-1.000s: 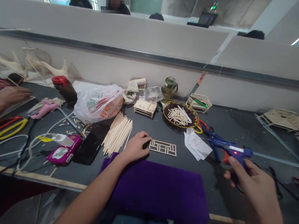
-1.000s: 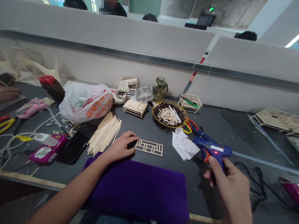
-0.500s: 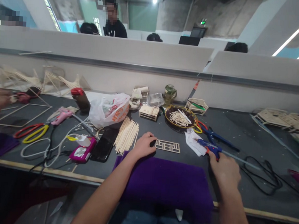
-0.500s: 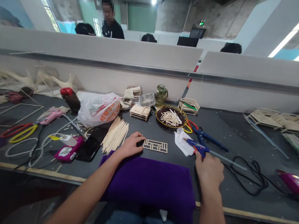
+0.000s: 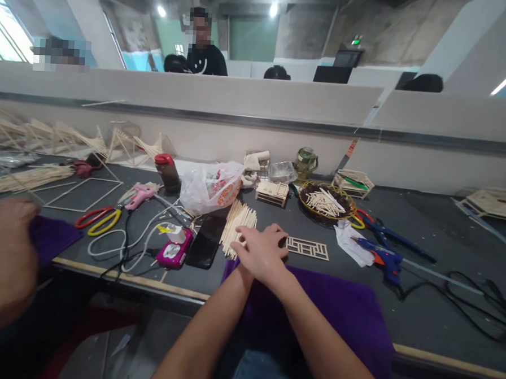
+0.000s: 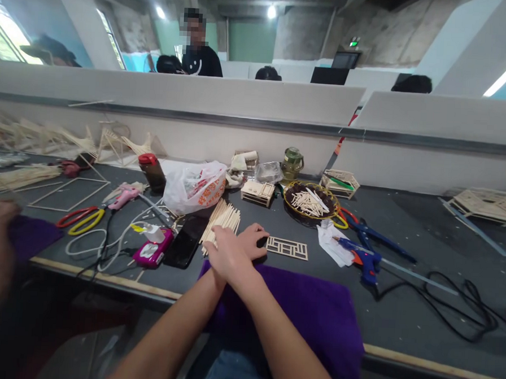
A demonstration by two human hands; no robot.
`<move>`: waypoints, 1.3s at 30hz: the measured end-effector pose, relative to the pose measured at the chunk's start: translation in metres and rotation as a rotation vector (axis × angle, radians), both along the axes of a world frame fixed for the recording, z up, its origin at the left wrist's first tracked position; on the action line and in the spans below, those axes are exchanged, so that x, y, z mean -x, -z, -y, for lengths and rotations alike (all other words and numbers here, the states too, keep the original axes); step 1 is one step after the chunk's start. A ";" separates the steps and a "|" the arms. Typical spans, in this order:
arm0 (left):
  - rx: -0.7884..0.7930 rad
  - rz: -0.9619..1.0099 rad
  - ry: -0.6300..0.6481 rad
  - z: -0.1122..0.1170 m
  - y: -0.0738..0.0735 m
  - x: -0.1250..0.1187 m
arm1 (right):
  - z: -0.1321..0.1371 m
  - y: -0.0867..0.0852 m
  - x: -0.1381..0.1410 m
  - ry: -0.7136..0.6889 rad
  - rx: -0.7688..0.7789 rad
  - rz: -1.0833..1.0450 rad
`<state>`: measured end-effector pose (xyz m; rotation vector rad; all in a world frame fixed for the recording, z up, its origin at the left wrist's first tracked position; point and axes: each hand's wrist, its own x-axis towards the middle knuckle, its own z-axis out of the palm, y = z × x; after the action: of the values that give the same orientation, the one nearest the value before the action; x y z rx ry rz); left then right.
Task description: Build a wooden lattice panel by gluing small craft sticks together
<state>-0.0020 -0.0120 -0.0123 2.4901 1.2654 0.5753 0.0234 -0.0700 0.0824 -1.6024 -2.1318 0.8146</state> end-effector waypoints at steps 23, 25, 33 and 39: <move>0.082 0.097 -0.003 -0.007 0.006 0.003 | -0.023 0.054 0.093 0.198 0.226 -0.197; 0.079 0.097 0.001 -0.007 0.007 0.004 | -0.022 0.051 0.100 0.177 0.227 -0.208; 0.082 0.116 0.002 -0.004 0.009 0.004 | -0.006 0.025 0.096 0.109 0.105 -0.014; 0.072 0.100 -0.008 -0.005 0.007 0.004 | -0.011 0.032 0.087 0.117 0.185 -0.045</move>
<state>-0.0055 -0.0069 -0.0197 2.3678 1.2370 0.6360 -0.0635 -0.0594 0.0506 -1.7636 -1.9598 1.0246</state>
